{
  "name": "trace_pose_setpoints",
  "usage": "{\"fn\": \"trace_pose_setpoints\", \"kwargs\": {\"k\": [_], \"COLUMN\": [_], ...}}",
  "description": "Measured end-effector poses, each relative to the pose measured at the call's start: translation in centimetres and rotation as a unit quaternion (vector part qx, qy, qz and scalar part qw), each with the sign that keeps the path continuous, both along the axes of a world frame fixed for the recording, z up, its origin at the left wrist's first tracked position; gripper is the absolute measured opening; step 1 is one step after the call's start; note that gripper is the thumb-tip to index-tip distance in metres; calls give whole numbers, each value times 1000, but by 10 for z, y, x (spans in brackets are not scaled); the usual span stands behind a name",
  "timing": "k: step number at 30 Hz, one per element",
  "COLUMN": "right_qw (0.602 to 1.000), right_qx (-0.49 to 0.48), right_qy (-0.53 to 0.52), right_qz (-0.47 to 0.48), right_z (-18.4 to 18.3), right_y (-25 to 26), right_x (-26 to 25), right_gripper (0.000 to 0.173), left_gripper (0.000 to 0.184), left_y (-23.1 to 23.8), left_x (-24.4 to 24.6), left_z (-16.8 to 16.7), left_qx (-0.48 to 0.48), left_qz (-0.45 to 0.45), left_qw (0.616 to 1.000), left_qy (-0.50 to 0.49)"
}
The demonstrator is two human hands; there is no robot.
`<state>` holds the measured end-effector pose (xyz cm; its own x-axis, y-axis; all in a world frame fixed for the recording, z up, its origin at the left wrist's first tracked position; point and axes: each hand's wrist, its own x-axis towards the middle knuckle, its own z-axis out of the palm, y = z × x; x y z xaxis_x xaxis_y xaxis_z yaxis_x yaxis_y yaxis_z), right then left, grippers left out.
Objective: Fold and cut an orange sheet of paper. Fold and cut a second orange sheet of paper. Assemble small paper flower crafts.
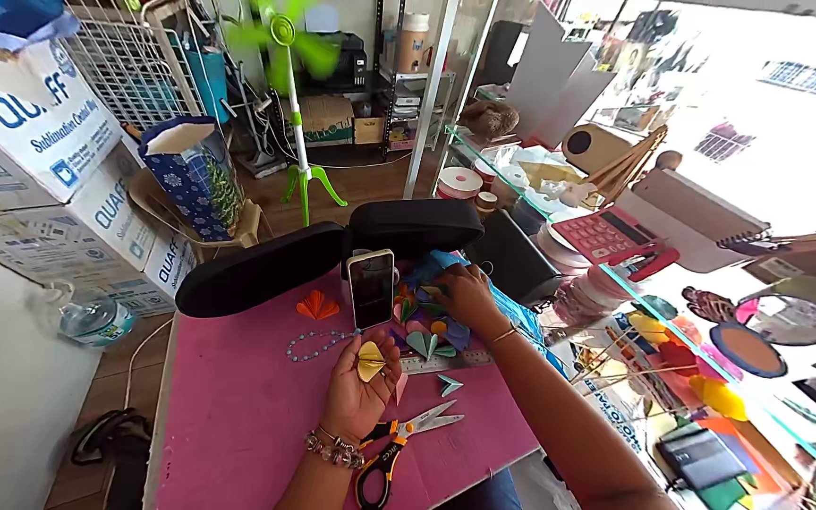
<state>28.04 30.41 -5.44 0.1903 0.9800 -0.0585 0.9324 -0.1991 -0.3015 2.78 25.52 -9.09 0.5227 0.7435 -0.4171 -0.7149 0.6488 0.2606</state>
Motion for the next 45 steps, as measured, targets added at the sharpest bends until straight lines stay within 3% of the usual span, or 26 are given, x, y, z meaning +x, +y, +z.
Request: {"fn": "trace_pose_setpoints", "kwargs": {"k": [5,10,14,17,21,24,28,35,45], "right_qw": [999,997,973,963,987,996,995,994,995], "right_qx": [29,50,118,101,109,57,55,80,14], "right_qy": [-29,40,186,215,117,28,-22,-39,-10], "right_qz": [-10,-29,68,125,26,-56,-81,-70,-98], "right_z": [-5,7,32,39,25,5,-20,-26,-14], "right_y": [-2,-13,-44,-61,-68,-72,-68,-58,-57], "right_x": [-6,-3,-26,-42,-19,-2,-2,-7,-11], "right_gripper": [26,27,24,27,26,22,22,25,31], "left_gripper": [47,50,59,62,52,49,51,53,54], "left_y": [4,2,-1,-3,-7,-8,-8,-7,-11], "left_x": [-2,-1,-1,3,5,6,7,4,6], "left_z": [-4,-5,-8,-10,-10,-8,-7,-8,-6], "left_qx": [-9,-1,18,18,1,-22,-24,0,16], "left_qz": [16,8,-9,-18,-14,-3,-5,-15,-26], "left_qw": [1000,1000,999,999,999,998,999,999,999], "left_qy": [-6,-14,-27,-35,-48,-50,-35,-40,-34]}}
